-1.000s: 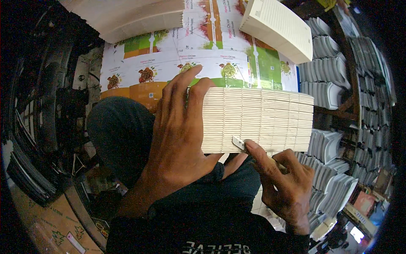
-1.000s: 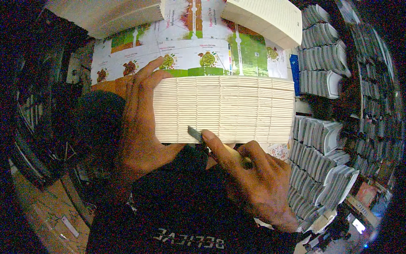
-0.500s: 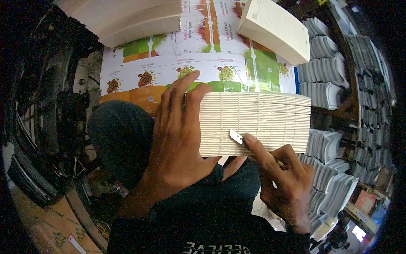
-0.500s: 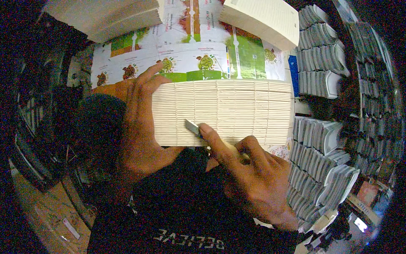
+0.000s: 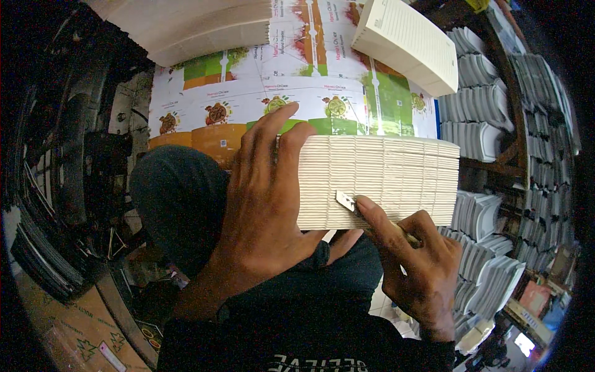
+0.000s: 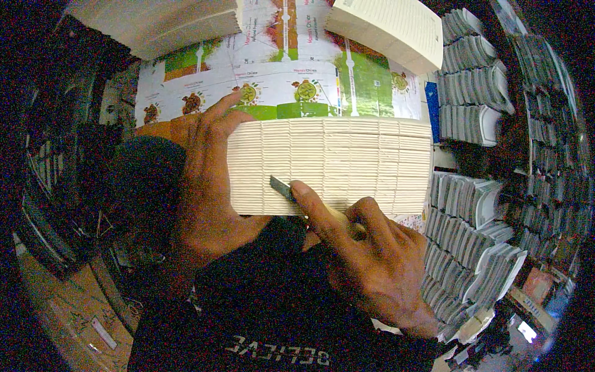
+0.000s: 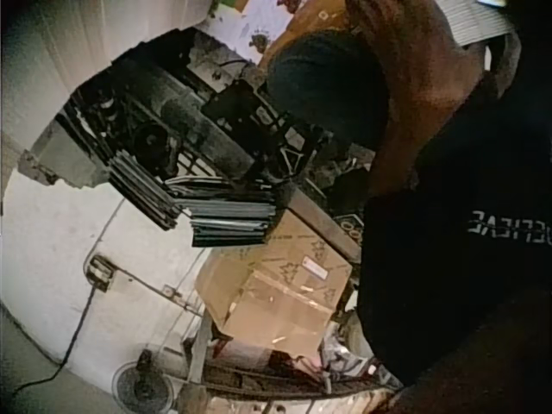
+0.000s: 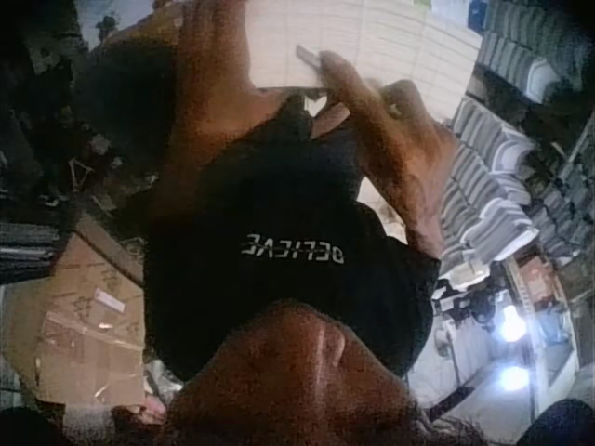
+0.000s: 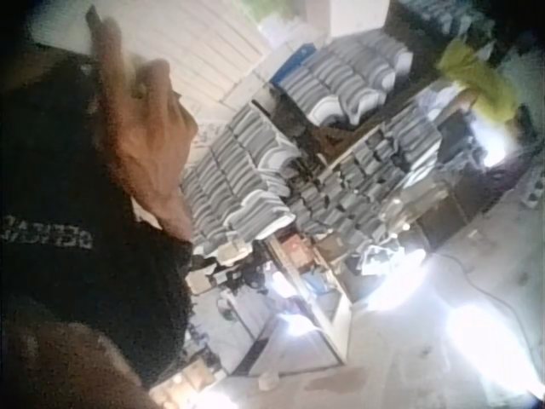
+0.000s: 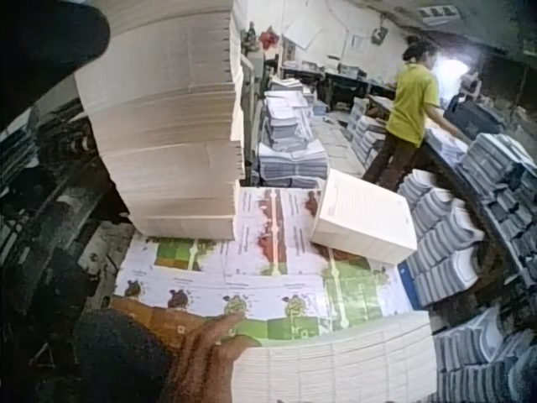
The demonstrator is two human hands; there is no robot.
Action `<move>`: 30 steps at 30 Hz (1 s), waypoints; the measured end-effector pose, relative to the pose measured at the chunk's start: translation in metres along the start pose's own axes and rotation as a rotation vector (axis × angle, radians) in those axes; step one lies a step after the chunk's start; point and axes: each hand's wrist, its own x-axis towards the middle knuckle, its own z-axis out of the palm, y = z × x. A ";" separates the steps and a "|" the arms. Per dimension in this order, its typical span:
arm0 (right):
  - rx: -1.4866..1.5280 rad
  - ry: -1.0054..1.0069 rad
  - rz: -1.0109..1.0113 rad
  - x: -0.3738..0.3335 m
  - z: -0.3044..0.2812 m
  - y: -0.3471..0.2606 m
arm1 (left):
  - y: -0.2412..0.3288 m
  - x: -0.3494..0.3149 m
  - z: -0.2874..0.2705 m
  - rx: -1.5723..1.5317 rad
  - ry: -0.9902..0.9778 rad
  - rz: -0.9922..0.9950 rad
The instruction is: The person carries a stack of paper to a work table, sits down, and cuts along the glued edges of the paper stacks using a blade to separate the pads by hand.
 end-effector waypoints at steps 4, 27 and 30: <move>0.001 -0.009 0.019 0.000 -0.001 0.000 | 0.000 0.000 -0.001 0.006 -0.013 0.000; -0.002 0.028 0.028 0.008 0.003 0.001 | -0.003 0.000 0.003 -0.010 0.017 0.010; -0.001 0.034 0.027 0.007 0.003 0.004 | 0.000 0.002 0.002 -0.023 -0.003 0.010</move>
